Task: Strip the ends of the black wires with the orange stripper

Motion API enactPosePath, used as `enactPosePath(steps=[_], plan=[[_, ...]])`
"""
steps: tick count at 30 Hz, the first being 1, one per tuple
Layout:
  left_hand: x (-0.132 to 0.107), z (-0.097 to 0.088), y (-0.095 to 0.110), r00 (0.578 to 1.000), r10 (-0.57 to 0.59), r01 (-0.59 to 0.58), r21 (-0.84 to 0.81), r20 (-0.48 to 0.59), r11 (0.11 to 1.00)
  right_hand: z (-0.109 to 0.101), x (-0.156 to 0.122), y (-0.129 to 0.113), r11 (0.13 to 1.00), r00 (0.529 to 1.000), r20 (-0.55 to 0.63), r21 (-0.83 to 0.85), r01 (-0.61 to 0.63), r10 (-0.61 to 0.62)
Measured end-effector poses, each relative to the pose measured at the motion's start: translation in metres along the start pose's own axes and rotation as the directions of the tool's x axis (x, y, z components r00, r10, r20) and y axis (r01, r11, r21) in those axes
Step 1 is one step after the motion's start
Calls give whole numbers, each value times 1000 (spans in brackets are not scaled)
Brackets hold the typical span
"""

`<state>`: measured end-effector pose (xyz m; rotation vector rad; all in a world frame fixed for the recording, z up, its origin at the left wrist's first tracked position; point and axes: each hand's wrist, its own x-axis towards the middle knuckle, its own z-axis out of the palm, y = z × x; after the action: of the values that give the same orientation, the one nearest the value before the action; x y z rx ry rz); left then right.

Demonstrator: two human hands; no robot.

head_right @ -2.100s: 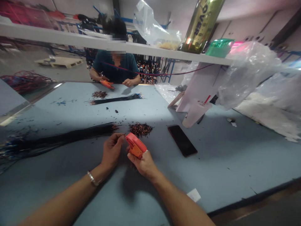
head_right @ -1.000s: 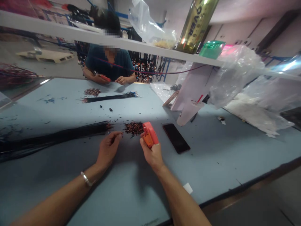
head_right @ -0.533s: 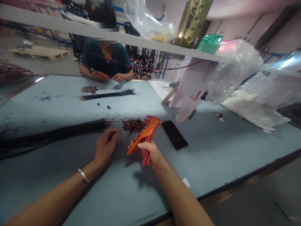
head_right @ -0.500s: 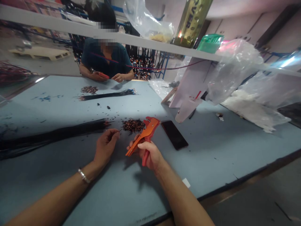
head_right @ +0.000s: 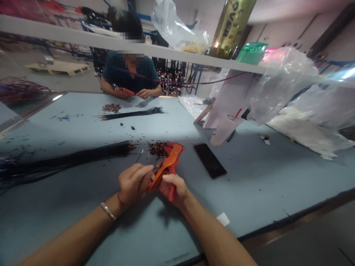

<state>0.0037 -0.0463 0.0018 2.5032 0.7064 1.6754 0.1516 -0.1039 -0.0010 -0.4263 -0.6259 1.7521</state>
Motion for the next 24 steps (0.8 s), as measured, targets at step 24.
enactPosePath(steps=[24], plan=[[8,7,-26,692,-717,720,-154,87,676,-4,-2,-22,928,968,-187,-301,-221,170]])
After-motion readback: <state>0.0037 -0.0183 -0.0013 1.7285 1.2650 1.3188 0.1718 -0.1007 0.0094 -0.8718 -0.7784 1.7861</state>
